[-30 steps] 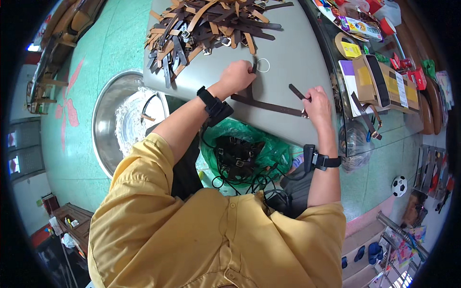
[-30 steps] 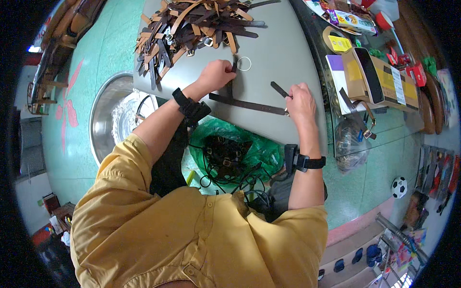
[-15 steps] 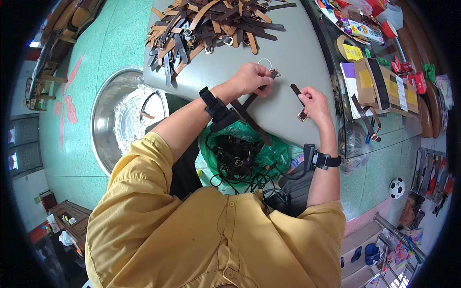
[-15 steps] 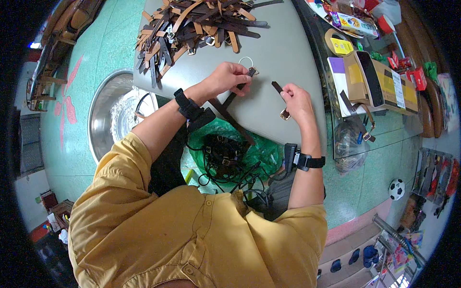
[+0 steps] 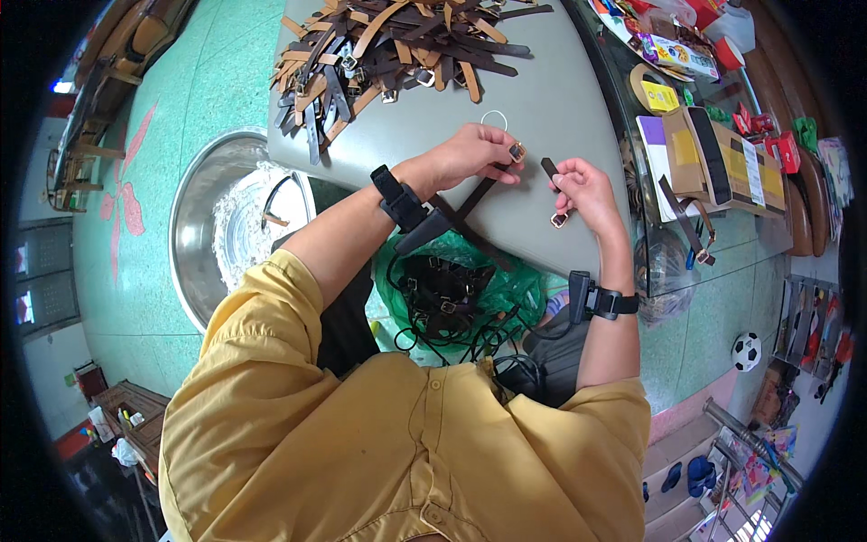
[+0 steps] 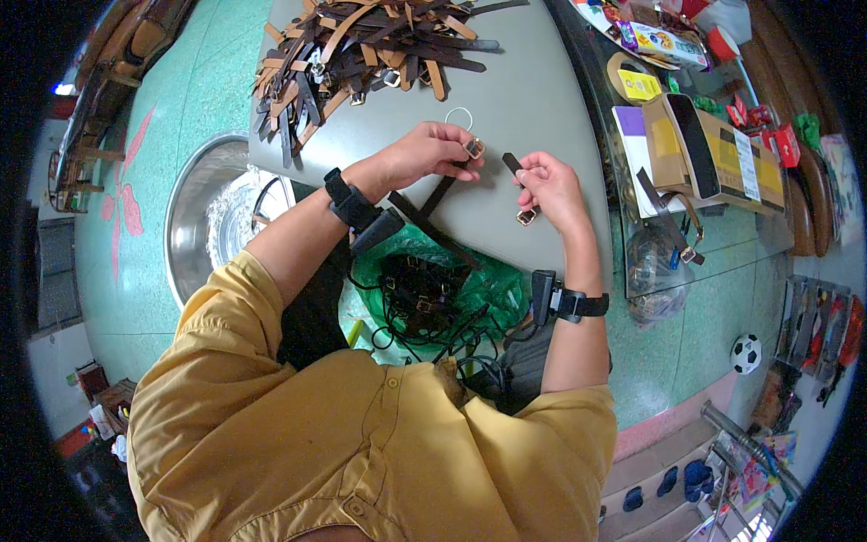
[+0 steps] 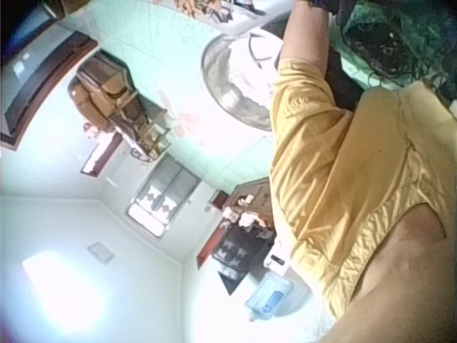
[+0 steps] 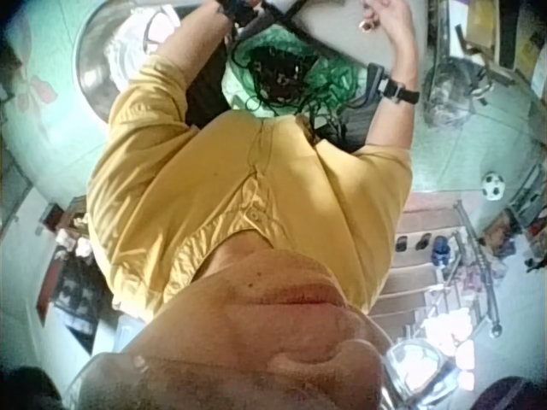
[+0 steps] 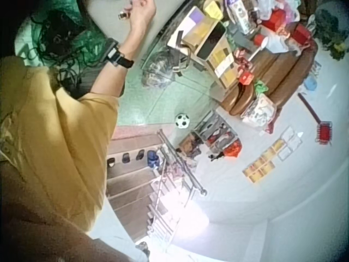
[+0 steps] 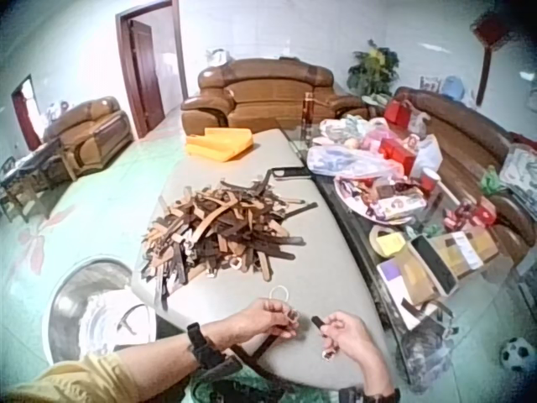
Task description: Assembling small leather straps with metal buckles.
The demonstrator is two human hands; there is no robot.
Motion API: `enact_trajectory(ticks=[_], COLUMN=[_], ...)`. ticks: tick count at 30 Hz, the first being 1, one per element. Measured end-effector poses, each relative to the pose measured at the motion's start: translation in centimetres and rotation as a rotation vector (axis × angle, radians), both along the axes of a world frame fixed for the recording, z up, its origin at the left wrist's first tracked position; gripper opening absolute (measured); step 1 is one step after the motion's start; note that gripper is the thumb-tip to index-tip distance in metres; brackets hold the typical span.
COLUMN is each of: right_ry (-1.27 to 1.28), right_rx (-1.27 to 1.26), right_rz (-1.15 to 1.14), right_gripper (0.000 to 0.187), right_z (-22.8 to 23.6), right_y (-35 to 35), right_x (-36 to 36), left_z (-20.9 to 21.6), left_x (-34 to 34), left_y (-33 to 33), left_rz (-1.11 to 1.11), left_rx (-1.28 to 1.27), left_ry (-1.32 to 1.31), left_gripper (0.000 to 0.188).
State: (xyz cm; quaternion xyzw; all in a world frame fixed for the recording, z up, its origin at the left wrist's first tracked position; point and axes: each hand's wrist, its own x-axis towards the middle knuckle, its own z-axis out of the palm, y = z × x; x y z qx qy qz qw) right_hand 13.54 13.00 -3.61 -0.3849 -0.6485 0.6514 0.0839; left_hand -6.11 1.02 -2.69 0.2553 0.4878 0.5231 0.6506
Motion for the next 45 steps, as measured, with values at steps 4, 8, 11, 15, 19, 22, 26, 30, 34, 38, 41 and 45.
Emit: enact_trajectory(ticks=[4, 8, 11, 15, 19, 22, 26, 30, 34, 38, 41, 45], right_ry=[0.027, 0.028, 0.08, 0.132, 0.192, 0.187, 0.202, 0.211, 0.281, 0.337, 0.322, 0.142], right_rx=[-0.032, -0.08, -0.194, -0.351, -0.397, -0.373, -0.416, -0.475, -0.537, -0.224, -0.002, 0.255], right_rz=[-0.002, 0.04, 0.069, 0.113, 0.145, 0.121, 0.142, 0.18, 0.212, 0.051, 0.004, -0.15], right_gripper=[0.013, 0.013, 0.013, 0.014, 0.014, 0.013, 0.013, 0.013, 0.014, 0.015, 0.016, 0.015], right_z=[0.3, 1.1, 1.7, 2.4, 2.3, 2.1, 2.3, 2.3, 2.2, 1.7, 1.9, 2.0], right_y=[0.0, 0.1, 0.0, -0.4, -0.4, 0.1, -0.1, -0.9, -1.3, -2.5, -3.7, -4.4], right_x=[0.2, 0.2, 0.3, 0.4, 0.3, 0.7, 0.7, 0.0, -0.1, -0.8, -1.3, -1.9], left_z=[0.4, 0.2, 0.4, 0.8, 1.0, 1.1, 1.2, 1.1, 1.3, 1.7, 1.3, 1.0], left_x=[0.3, 0.1, 0.4, 0.5, 0.8, 0.7, 0.7, 0.8, 1.1, 1.6, 1.8, 2.2], left_y=[0.0, -0.2, -0.3, -0.3, -0.4, -0.4, -0.3, -0.5, -0.5, -0.4, -0.1, 0.0], left_rz=[-0.015, -0.18, -0.221, -0.269, -0.268, -0.261, -0.275, -0.291, -0.27, -0.137, -0.066, -0.065], left_rx=[-0.035, -0.003, 0.022, 0.017, 0.01, 0.018, 0.027, 0.041, 0.039, 0.006, 0.012, 0.02], left_ry=[-0.017, 0.03, -0.016, -0.046, -0.045, -0.077, -0.095, -0.105, -0.003, 0.088, 0.125, 0.144], left_gripper=[0.016, 0.021, 0.02, 0.02, 0.019, 0.019, 0.018, 0.019, 0.018, 0.019, 0.018, 0.017])
